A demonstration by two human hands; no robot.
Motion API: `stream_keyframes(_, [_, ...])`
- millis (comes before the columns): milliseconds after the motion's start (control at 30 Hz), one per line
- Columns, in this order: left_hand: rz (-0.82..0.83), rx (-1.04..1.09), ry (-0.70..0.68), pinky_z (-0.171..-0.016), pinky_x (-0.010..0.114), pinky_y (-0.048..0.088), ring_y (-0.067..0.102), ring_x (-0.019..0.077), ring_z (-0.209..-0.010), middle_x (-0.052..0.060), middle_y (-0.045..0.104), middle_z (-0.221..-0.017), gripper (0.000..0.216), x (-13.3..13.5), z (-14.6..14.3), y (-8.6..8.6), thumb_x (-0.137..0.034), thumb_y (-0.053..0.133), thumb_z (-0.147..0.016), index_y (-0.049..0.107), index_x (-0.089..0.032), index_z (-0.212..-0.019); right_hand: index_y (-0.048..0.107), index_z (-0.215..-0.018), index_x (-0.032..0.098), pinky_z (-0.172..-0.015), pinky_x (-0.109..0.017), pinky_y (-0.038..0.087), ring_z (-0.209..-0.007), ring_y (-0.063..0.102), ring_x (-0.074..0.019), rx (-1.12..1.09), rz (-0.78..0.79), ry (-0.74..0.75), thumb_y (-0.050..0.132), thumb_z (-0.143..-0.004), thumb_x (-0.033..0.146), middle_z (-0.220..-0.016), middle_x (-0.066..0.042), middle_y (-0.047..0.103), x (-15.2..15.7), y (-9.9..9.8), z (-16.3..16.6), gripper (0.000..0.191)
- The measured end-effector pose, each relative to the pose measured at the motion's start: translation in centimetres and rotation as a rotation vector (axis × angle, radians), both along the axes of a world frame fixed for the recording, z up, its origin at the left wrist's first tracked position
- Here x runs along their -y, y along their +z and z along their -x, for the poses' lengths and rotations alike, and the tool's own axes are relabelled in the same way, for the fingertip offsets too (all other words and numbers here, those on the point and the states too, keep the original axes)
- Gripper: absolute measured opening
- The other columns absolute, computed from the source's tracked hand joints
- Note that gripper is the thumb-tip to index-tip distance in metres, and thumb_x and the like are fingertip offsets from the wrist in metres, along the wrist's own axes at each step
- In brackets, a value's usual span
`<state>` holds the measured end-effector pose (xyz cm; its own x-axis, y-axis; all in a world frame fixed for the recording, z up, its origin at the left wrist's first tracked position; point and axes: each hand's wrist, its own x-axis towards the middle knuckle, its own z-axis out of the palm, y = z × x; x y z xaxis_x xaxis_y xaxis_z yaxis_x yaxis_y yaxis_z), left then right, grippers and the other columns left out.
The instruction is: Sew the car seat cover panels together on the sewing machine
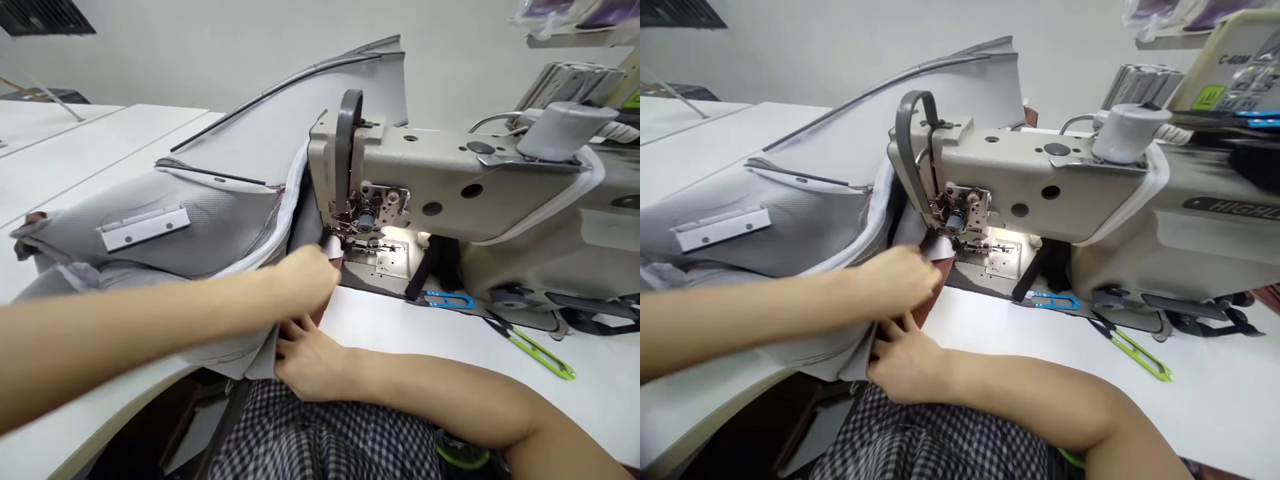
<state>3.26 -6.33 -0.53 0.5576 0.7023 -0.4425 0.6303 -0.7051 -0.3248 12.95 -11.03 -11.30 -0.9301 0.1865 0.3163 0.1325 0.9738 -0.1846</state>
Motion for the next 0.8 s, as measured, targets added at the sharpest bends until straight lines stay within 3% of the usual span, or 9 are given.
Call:
stream_keyframes(67, [0.059,-0.333,0.073,-0.075,0.036,0.05,0.067,0.0268,-0.078,0.01,0.072,-0.073,0.011,-1.4,0.6,1.3,-0.01,0.075,-0.069,0.067,-0.015,-0.063,0.071,-0.115,0.014,-0.11,-0.065,0.04,-0.136,0.047,-0.0354,0.026,0.041,0.037,0.057,-0.091,0.021,-0.132,-0.008,0.064,0.0,-0.2,-0.3,0.028])
stream_keyframes(167, [0.012,-0.52,0.242,-0.076,0.037,0.05,0.067,0.0306,-0.084,0.015,0.073,-0.085,0.004,-2.3,2.5,2.0,-0.016,0.073,-0.072,0.072,-0.013,-0.074,0.053,-0.141,0.011,-0.115,-0.066,0.033,-0.143,0.035,-0.0353,0.086,0.112,0.037,0.053,-0.093,0.02,-0.152,-0.01,0.046,-0.1,-0.5,-0.3,0.048])
stream_keyframes(233, [-0.048,-0.456,0.26,-0.073,0.037,0.049,0.066,0.0312,-0.086,0.019,0.071,-0.095,0.015,-2.3,3.3,1.4,-0.017,0.067,-0.079,0.074,-0.009,-0.089,0.052,-0.142,0.009,-0.117,-0.064,0.031,-0.143,0.033,-0.0346,0.101,0.121,0.032,0.049,-0.095,0.018,-0.153,-0.01,0.045,0.0,-0.6,-0.2,0.048])
stream_keyframes(333, [-0.149,-0.32,0.18,-0.067,0.034,0.048,0.064,0.0311,-0.09,0.022,0.064,-0.109,0.031,-2.6,4.1,0.3,-0.01,0.06,-0.078,0.07,-0.005,-0.108,0.06,-0.133,0.01,-0.116,-0.059,0.033,-0.141,0.036,-0.033,0.061,0.098,0.011,0.045,-0.098,0.021,-0.15,-0.012,0.047,-0.4,-0.5,-0.2,0.039])
stream_keyframes(433, [-0.204,-0.21,0.027,-0.072,0.035,0.049,0.059,0.0317,-0.103,0.021,0.059,-0.119,0.032,-3.6,4.8,0.8,-0.005,0.057,-0.077,0.069,-0.006,-0.107,0.056,-0.138,0.012,-0.117,-0.057,0.031,-0.142,0.034,-0.0347,-0.011,0.081,-0.136,0.056,-0.096,0.041,-0.155,-0.016,0.038,-1.6,-0.1,-0.4,0.051])
stream_keyframes(500, [-0.176,-0.122,-0.088,-0.075,0.033,0.048,0.057,0.0287,-0.103,0.017,0.06,-0.115,0.026,-4.2,4.9,1.8,-0.004,0.052,-0.08,0.069,-0.011,-0.099,0.047,-0.146,0.007,-0.119,-0.061,0.024,-0.145,0.027,-0.0404,0.003,0.087,-0.305,0.064,-0.09,0.048,-0.157,-0.023,0.032,-2.7,0.1,-0.5,0.071])
stream_keyframes(600, [-0.04,-0.017,-0.194,-0.065,0.03,0.042,0.058,0.0208,-0.082,0.011,0.065,-0.097,0.027,-4.0,3.6,2.4,-0.007,0.042,-0.09,0.066,-0.015,-0.1,0.045,-0.146,0.0,-0.118,-0.063,0.023,-0.143,0.033,-0.042,0.133,0.072,-0.424,0.055,-0.096,0.029,-0.151,-0.029,0.039,-3.6,-0.2,-0.8,0.058])
stream_keyframes(667, [0.048,0.037,-0.175,-0.057,0.03,0.036,0.055,0.0184,-0.067,0.008,0.066,-0.086,0.032,-3.3,2.4,1.3,-0.007,0.036,-0.092,0.062,-0.015,-0.109,0.05,-0.142,0.001,-0.116,-0.062,0.029,-0.138,0.042,-0.0403,0.162,0.022,-0.397,0.045,-0.098,0.018,-0.144,-0.028,0.048,-3.7,-0.6,-1.2,0.047])
stream_keyframes(800, [0.104,0.101,0.097,-0.05,0.032,0.027,0.058,0.0203,-0.06,0.008,0.068,-0.08,0.04,-2.7,1.8,-2.2,-0.011,0.045,-0.082,0.055,-0.01,-0.12,0.062,-0.13,0.003,-0.115,-0.055,0.035,-0.132,0.049,-0.0385,0.058,-0.084,-0.337,0.045,-0.099,0.022,-0.137,-0.026,0.056,-3.7,-1.6,-2.3,0.04])
